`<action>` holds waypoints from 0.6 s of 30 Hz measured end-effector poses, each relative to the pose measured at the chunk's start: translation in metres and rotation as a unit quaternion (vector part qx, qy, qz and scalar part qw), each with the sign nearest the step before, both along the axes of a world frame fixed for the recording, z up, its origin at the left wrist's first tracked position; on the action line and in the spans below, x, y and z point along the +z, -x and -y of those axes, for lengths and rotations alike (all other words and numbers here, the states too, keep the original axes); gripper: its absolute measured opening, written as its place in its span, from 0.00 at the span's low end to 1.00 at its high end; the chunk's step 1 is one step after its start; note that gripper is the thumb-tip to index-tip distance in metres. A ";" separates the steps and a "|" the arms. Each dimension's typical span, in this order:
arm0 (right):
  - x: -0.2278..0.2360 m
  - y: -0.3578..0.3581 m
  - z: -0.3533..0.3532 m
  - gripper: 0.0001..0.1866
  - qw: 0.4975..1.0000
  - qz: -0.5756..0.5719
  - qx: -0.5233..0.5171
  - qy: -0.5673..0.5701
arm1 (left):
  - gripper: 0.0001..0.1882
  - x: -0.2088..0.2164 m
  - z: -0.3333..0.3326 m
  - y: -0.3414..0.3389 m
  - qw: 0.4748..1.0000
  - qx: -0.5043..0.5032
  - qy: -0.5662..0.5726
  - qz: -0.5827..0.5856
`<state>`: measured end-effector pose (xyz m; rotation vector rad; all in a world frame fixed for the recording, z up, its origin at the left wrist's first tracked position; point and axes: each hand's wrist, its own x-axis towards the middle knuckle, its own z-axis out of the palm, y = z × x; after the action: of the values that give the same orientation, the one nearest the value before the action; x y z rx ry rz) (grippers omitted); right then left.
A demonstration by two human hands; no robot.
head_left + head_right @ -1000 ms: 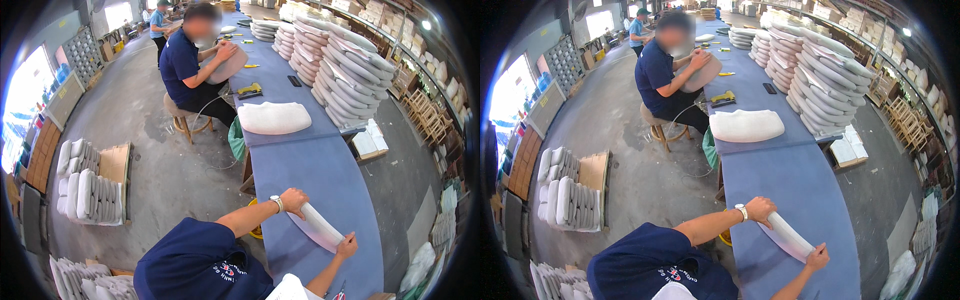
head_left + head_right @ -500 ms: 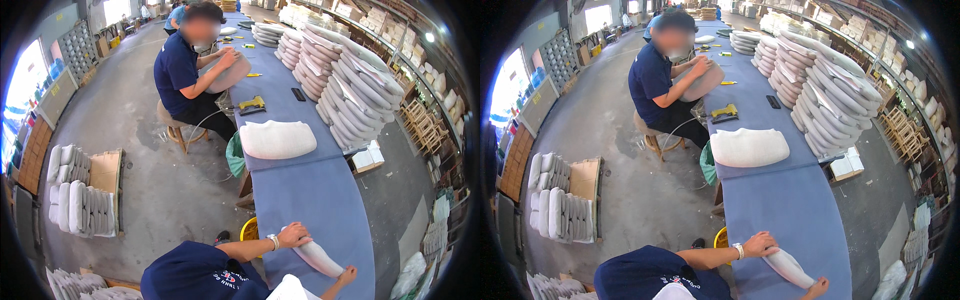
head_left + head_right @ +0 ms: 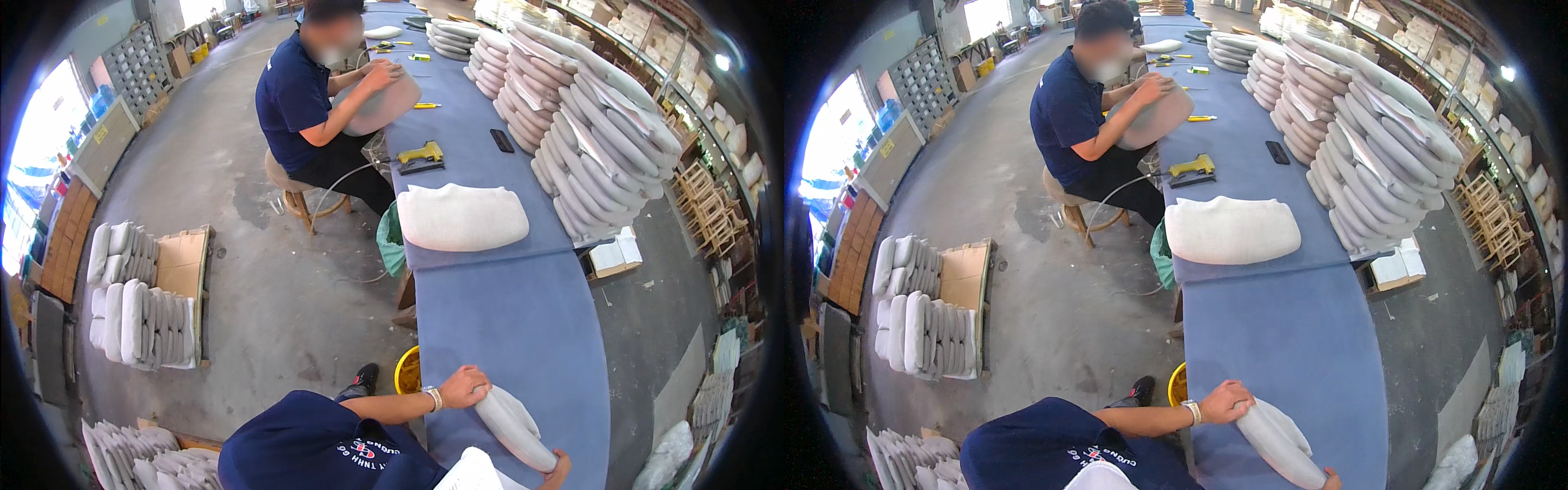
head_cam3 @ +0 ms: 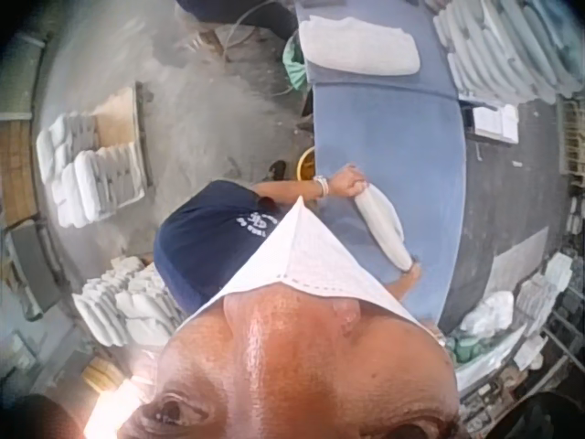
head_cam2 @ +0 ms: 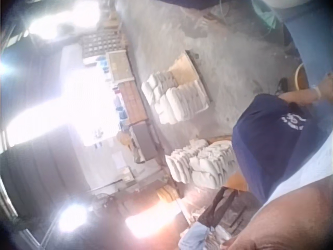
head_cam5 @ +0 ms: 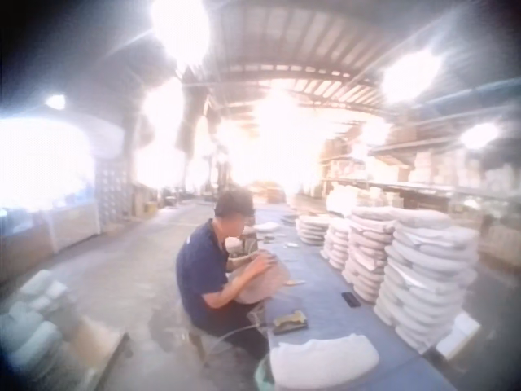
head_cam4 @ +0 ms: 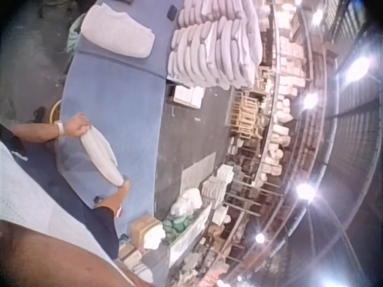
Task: The person assembles a cushion by inserting a foam insert into a fabric cover, trimming excess fabric with a utility knife, and stapling the edges closed. The person then inspects the finished cushion and places it on the table.
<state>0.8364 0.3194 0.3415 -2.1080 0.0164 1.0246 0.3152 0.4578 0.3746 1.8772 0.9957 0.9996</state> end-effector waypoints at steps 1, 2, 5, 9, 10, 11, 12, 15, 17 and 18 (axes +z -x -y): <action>0.001 0.001 0.000 0.20 1.000 -0.019 0.012 -0.006 | 0.17 -0.001 0.004 0.001 1.000 0.016 -0.003 -0.007; 0.002 0.000 0.001 0.21 0.999 -0.033 0.023 -0.014 | 0.17 -0.001 0.003 0.001 0.999 0.029 -0.008 -0.013; 0.001 0.003 0.003 0.22 0.995 -0.060 0.059 -0.044 | 0.18 -0.007 0.004 0.001 0.998 0.056 -0.002 -0.011; 0.012 0.028 0.022 0.27 0.975 -0.121 0.130 -0.133 | 0.18 -0.010 0.015 0.004 0.998 0.063 0.013 -0.023; 0.021 0.041 0.022 0.29 0.966 -0.143 0.152 -0.155 | 0.19 -0.011 0.025 0.010 0.997 0.077 0.025 -0.012; 0.030 0.058 0.031 0.32 0.965 -0.131 0.143 -0.176 | 0.21 -0.014 0.034 0.012 0.996 0.088 0.013 -0.010; 0.033 0.070 0.039 0.34 0.966 -0.116 0.132 -0.191 | 0.22 -0.018 0.046 0.016 0.995 0.097 0.006 -0.006; 0.023 0.103 0.071 0.38 0.965 -0.065 0.172 -0.186 | 0.23 -0.029 0.090 0.028 0.976 0.169 0.134 0.021; -0.007 0.116 0.108 0.44 0.989 -0.032 0.058 -0.131 | 0.25 -0.037 0.109 0.030 0.955 0.177 0.234 0.044; -0.010 0.130 0.119 0.47 0.995 -0.037 0.010 -0.089 | 0.28 -0.062 0.115 0.035 0.902 0.216 0.360 0.099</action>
<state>0.7063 0.2007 0.3318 -1.9129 -0.0576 1.0764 0.2801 0.3431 0.3121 0.9468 1.4448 0.8681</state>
